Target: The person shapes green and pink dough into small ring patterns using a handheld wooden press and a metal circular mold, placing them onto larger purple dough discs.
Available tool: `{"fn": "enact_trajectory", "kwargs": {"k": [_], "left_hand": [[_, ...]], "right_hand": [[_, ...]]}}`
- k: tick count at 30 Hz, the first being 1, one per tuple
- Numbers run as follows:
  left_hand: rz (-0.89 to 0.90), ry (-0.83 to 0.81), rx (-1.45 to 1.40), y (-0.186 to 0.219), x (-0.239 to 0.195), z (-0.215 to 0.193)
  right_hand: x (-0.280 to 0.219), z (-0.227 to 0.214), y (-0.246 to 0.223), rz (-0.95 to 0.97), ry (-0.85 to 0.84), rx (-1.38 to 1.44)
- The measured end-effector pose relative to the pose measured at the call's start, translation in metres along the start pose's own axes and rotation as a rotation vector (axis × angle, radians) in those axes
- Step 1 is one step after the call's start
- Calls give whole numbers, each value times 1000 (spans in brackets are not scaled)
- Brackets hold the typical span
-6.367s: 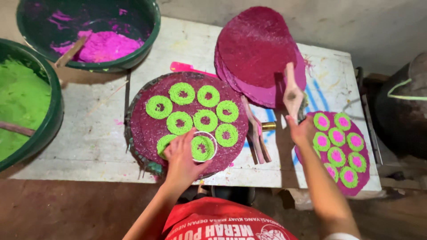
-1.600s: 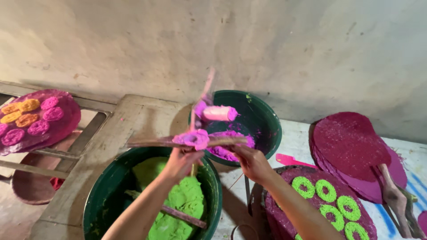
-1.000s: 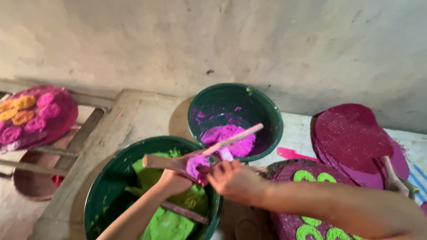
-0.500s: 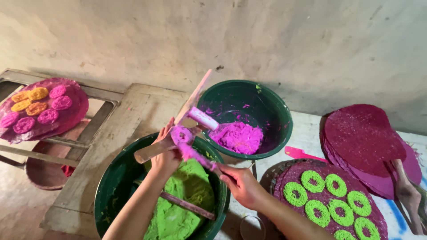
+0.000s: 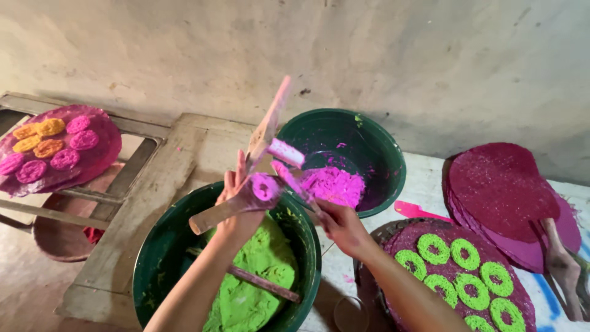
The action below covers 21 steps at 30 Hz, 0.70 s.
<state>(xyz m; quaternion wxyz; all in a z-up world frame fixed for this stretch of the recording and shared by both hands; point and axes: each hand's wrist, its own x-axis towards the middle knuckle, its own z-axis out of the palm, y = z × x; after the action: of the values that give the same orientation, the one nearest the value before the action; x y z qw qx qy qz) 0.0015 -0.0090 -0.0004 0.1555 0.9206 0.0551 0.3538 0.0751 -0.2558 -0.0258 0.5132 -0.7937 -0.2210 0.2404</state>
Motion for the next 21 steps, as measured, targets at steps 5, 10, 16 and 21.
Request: {"fn": "enact_trajectory", "kwargs": {"k": [5, 10, 16, 21], "left_hand": [[55, 115, 123, 4, 5, 18], [78, 27, 158, -7, 4, 14], [-96, -172, -11, 6, -4, 2], [63, 129, -202, -17, 6, 25]], "right_hand": [[-2, 37, 14, -661, 214, -172], [-18, 19, 21, -167, -77, -193], [31, -59, -1, 48, -271, -10], [41, -98, -24, 100, -615, 14]]}}
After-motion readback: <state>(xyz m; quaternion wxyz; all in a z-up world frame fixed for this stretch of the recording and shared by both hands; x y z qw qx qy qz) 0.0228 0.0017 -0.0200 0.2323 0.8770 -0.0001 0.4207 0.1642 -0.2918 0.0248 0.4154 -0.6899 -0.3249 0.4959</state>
